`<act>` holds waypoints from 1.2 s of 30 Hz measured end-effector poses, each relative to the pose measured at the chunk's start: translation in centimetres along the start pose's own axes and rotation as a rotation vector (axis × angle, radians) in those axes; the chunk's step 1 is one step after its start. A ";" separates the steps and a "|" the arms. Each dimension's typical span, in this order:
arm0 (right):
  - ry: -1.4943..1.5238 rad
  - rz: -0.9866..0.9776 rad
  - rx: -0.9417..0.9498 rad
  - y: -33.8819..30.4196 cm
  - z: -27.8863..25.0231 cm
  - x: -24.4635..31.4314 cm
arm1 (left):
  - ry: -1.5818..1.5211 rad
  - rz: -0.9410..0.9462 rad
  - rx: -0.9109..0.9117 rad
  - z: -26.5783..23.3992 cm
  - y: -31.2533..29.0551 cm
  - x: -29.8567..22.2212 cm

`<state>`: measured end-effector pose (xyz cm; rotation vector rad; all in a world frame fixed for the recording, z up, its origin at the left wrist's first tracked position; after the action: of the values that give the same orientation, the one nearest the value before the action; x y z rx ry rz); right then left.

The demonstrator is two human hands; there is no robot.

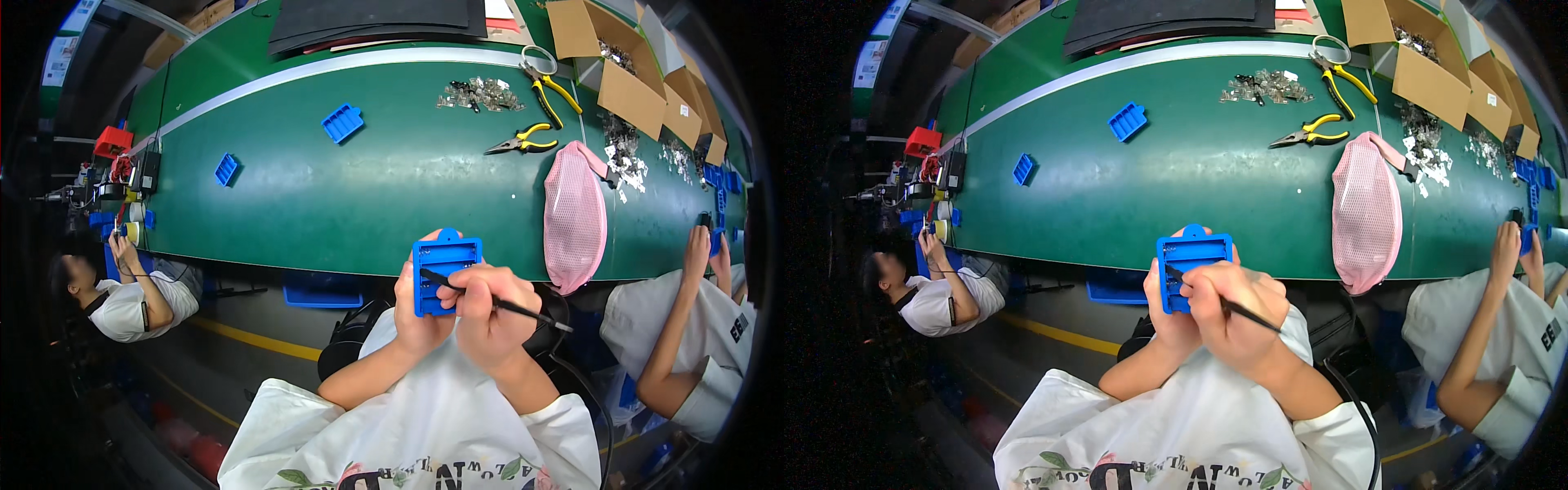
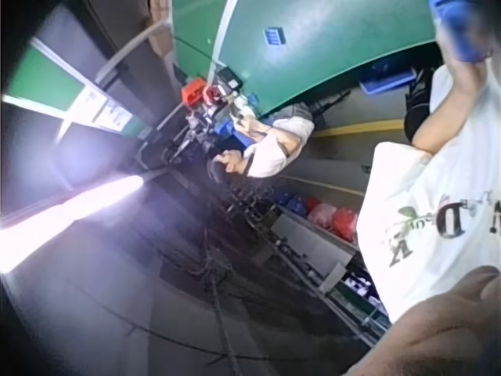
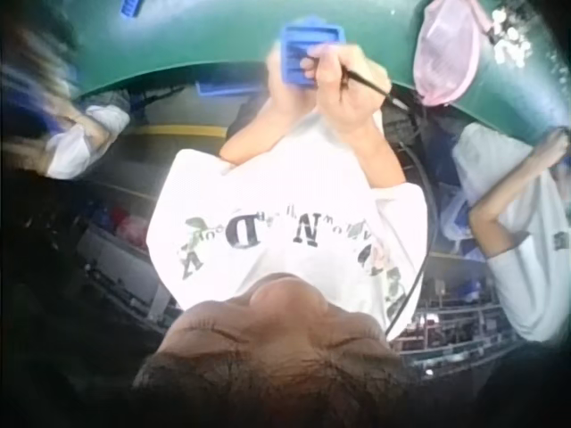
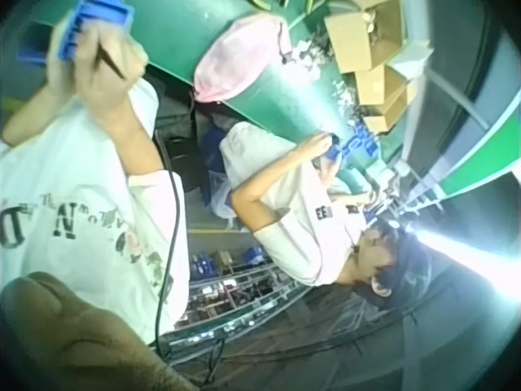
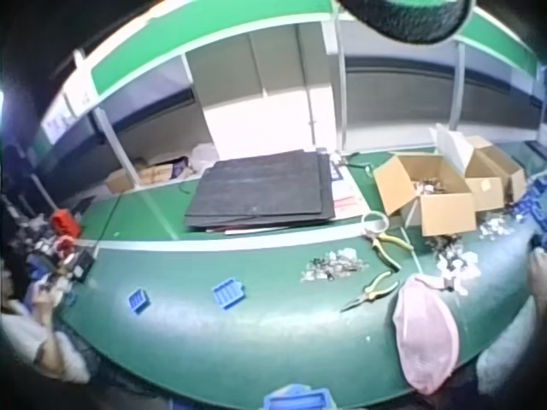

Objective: Assembling small metal components into a blue plastic tray at an electronics production line.

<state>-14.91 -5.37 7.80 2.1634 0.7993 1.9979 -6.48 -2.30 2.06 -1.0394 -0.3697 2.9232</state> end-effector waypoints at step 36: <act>0.003 0.045 -0.050 0.0 -0.3 1.6 | 0.009 0.024 0.120 0.2 -1.6 0.1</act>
<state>-15.21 -4.78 9.29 2.1705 0.6989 2.0195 -6.80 -0.83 2.52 -1.0480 -0.1797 2.9186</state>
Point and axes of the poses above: each hand's wrist, its own y-axis towards the middle knuckle, its own z-axis out of the palm, x = y × z, the point moved 4 cm from there along y, towards the middle knuckle, and after that the axes turned 9 degrees about x, right-handed, at the moved point
